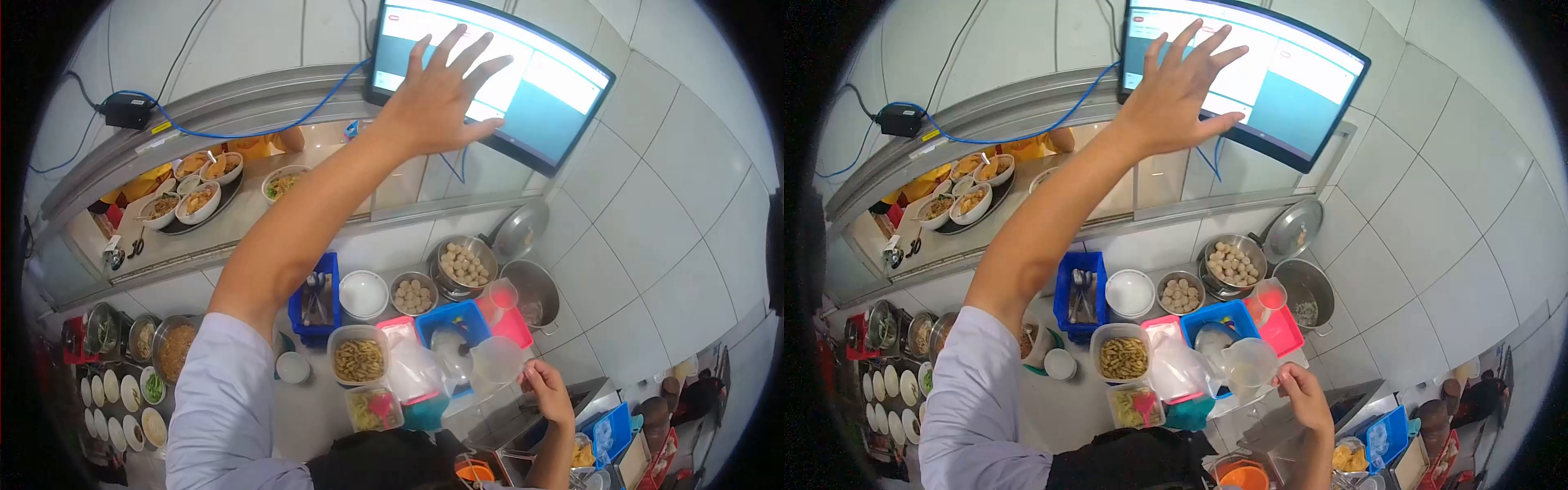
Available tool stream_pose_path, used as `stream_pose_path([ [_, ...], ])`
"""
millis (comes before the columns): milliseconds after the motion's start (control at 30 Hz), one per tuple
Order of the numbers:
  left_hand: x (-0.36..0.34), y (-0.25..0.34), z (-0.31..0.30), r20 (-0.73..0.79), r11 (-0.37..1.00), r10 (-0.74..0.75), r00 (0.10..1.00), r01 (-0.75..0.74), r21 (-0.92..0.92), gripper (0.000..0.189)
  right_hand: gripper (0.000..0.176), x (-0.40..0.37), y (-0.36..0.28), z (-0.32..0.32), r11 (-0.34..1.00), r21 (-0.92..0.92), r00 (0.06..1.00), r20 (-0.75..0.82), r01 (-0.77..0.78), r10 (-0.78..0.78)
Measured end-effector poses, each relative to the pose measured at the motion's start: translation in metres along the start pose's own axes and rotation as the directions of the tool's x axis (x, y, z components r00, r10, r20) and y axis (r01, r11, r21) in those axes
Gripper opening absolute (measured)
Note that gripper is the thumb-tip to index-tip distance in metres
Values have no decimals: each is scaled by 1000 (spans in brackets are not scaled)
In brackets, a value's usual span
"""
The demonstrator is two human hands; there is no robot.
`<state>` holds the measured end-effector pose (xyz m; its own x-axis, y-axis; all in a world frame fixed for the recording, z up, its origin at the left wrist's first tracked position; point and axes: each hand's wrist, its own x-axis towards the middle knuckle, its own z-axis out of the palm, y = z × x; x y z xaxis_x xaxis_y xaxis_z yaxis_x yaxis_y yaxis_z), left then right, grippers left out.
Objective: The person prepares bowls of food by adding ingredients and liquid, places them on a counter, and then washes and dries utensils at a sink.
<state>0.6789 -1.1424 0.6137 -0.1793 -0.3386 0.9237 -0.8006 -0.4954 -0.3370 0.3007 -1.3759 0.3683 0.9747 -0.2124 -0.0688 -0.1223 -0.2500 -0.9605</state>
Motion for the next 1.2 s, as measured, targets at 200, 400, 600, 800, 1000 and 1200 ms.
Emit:
stream_pose_path([
  [200, 2, 35, -10, -29, 995, -69, 997, 67, -77, 75, 28, -13, 41, -49, 984, 175, 973, -219, -37, 76],
  [400, -110, 153, -79, 297, 789, 90, 951, 114, -603, 45, 27, -3, 116, -52, 900, 435, 926, -349, 22, 146],
  [600, -226, 236, -154, 848, 405, -71, 525, 792, -456, 12, 28, 37, 212, -37, 839, 532, 874, -456, 116, 168],
  [800, -293, 280, -210, 974, 142, -195, 117, 986, -90, 11, 28, 83, 271, -63, 929, 340, 764, -635, 144, 114],
  [1000, -348, 317, -278, 952, -15, -250, -176, 984, 178, 19, 41, 150, 369, -91, 959, 277, 768, -601, -61, 222],
  [1200, -497, 387, -400, 691, -161, -51, -722, 688, 707, 37, 40, 167, 403, -112, 939, 288, 772, -548, -186, 321],
])
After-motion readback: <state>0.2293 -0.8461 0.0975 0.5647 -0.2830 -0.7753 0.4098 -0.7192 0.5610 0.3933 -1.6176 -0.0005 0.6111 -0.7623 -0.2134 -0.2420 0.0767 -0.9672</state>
